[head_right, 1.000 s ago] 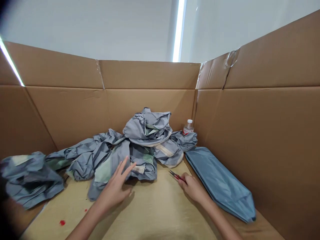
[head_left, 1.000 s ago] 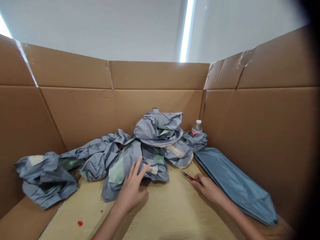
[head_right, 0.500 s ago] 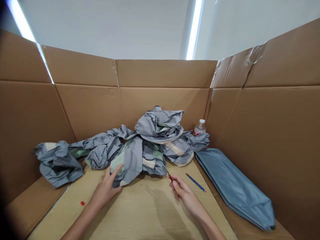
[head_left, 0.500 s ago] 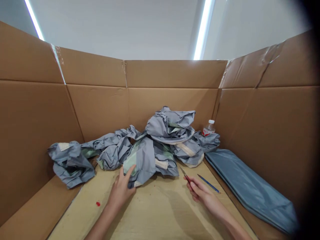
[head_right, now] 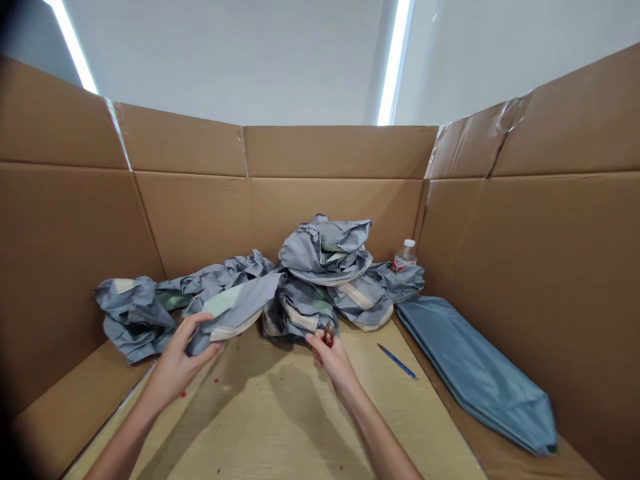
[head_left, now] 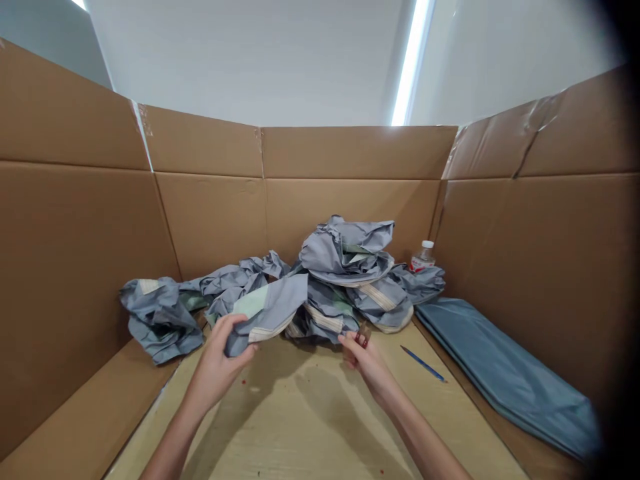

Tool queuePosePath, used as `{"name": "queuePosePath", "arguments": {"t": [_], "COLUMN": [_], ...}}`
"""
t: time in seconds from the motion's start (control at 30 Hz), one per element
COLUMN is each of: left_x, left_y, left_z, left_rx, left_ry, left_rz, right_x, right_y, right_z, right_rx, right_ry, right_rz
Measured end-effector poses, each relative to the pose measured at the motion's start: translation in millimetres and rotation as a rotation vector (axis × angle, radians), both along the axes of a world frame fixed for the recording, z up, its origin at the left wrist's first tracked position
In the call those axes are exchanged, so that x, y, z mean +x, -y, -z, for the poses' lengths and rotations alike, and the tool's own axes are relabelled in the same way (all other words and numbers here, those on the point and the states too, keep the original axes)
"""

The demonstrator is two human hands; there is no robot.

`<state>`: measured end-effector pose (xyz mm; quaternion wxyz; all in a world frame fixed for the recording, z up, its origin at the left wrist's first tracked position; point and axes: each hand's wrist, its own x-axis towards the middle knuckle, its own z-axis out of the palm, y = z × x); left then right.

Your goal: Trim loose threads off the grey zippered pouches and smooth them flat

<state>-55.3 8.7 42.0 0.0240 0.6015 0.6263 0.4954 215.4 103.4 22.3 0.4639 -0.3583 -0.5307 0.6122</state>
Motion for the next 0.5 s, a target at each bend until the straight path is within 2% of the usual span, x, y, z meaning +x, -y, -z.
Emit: {"name": "queuePosePath", "arguments": {"t": [0.03, 0.1, 0.2, 0.3, 0.4, 0.5], "left_x": [-2.8, -7.7, -9.5, -3.5, 5.7, 16.1], "left_y": [9.8, 31.3, 59.7, 73.4, 73.8, 69.8], "left_z": [-5.2, -16.7, -36.0, -48.3, -39.1, -5.9], "left_rx": [-0.001, 0.010, 0.024, 0.035, -0.047, -0.095], "left_ry": [0.039, 0.294, 0.875, 1.363, 1.541, 1.530], "left_rz": [-0.010, -0.062, -0.119, -0.239, -0.247, -0.243], "right_x": [-3.1, -8.1, -12.2, -11.4, -2.7, 15.5], "right_y": [0.7, 3.1, 7.2, 11.6, 17.8, 25.9], "right_z": [-0.3, -0.3, 1.2, 4.7, 8.8, 13.0], "right_rx": [-0.002, -0.009, -0.009, 0.010, 0.036, 0.069], "right_ry": [-0.004, -0.011, -0.011, 0.012, 0.033, 0.072], "right_rz": [0.000, -0.003, 0.004, 0.033, 0.058, 0.079]}}
